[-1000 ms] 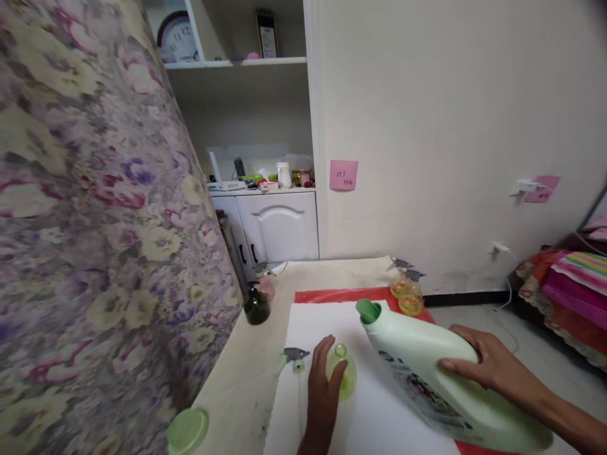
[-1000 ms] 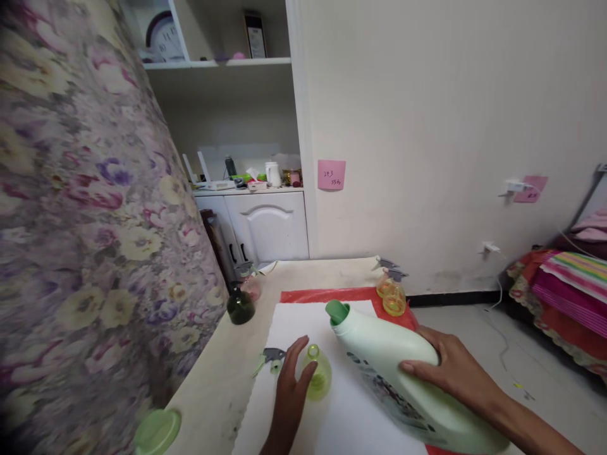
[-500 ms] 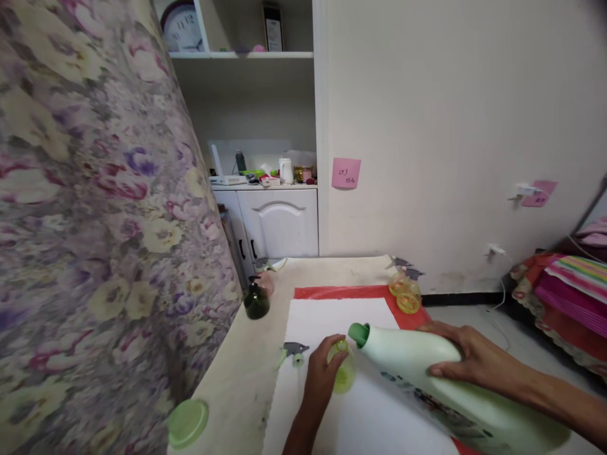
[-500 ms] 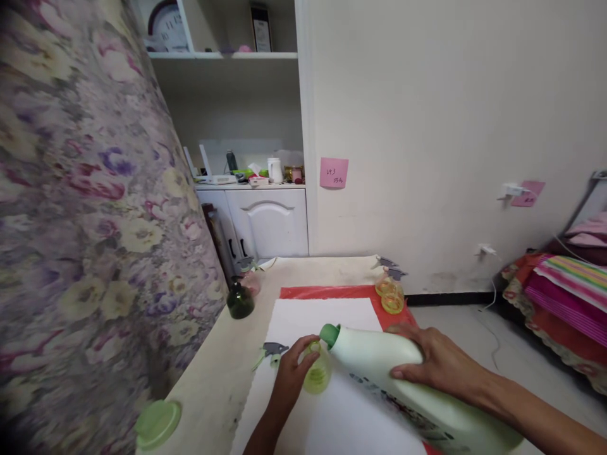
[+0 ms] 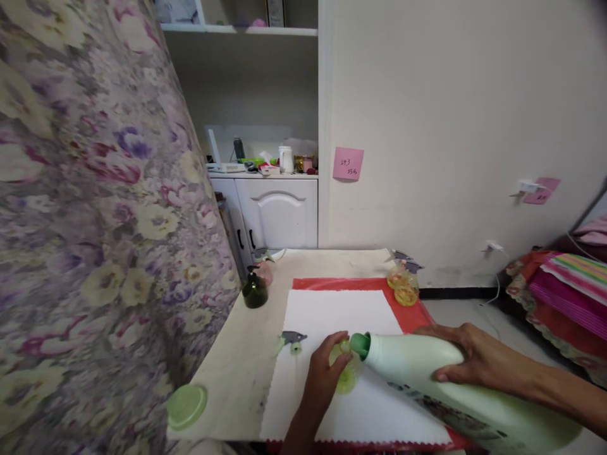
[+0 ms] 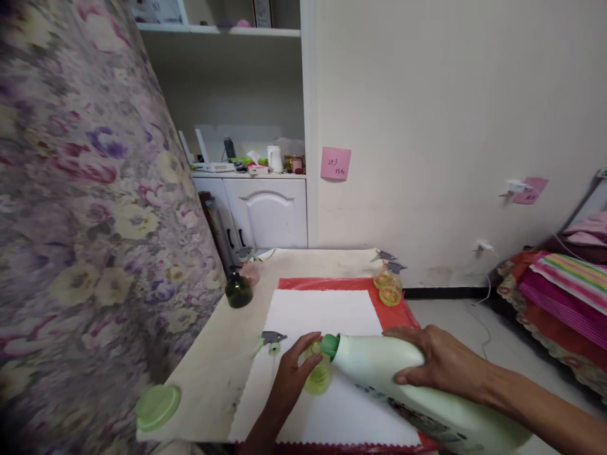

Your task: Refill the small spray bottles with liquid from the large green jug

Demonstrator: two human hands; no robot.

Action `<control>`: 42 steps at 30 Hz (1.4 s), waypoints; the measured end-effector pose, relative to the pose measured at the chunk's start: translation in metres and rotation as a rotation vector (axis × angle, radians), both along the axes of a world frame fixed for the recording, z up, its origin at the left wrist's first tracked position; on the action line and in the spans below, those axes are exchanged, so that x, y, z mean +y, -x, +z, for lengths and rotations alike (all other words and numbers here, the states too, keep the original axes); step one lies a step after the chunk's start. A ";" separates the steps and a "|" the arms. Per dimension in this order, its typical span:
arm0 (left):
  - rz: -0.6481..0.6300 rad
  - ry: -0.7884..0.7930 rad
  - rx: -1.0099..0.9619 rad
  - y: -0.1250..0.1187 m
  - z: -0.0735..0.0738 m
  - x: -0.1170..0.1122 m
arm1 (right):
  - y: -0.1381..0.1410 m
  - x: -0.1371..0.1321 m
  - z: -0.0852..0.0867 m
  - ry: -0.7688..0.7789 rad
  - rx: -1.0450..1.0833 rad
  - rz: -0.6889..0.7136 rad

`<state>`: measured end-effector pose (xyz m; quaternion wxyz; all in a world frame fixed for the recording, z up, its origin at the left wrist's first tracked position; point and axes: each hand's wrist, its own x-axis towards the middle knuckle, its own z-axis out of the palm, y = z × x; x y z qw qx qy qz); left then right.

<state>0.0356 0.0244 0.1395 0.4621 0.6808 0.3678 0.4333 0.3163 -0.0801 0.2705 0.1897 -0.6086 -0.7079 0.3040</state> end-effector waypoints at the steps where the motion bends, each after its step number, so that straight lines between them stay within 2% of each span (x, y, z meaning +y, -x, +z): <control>1: -0.008 -0.004 0.003 0.000 0.001 0.001 | 0.001 0.000 0.001 0.003 -0.016 0.004; 7: -0.066 -0.032 -0.017 0.000 0.005 0.003 | 0.006 0.005 0.012 -0.005 -0.094 0.042; 21: -0.075 -0.003 -0.056 -0.003 -0.001 0.006 | 0.005 0.017 0.024 0.010 -0.236 0.062; 28: -0.088 0.009 -0.056 -0.002 -0.001 0.006 | 0.004 0.021 0.030 0.032 -0.172 0.086; 36: -0.082 0.014 -0.055 -0.003 0.001 0.008 | 0.005 0.027 0.040 -0.028 -0.270 0.105; 42: -0.092 0.003 -0.052 -0.003 -0.001 0.010 | 0.008 0.028 0.049 -0.005 -0.312 0.192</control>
